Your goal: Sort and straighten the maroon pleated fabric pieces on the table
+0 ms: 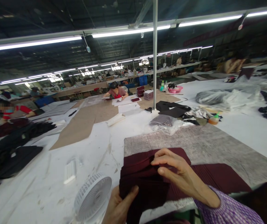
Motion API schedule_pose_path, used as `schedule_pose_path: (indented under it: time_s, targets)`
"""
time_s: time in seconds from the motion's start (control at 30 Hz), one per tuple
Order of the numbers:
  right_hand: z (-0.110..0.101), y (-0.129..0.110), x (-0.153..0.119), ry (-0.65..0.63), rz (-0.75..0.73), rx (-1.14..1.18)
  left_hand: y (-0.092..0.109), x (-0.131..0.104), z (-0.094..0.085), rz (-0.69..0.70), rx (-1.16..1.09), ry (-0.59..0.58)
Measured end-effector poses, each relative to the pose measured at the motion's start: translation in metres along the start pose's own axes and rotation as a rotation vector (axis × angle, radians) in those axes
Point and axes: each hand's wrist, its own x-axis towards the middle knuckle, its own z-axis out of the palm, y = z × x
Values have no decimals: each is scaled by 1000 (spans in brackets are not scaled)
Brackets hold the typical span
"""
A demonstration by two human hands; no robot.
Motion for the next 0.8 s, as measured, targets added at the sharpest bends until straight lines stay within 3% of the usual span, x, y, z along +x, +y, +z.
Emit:
schedule_pose_path:
  time_s: [0.3,0.8]
  targets:
    - [-2,-4,4,-17,-70,-48,2,-1,-4,1,50,-35]
    - [-3,1,-12,45,-17,15,6,-5,5,4,-4,79]
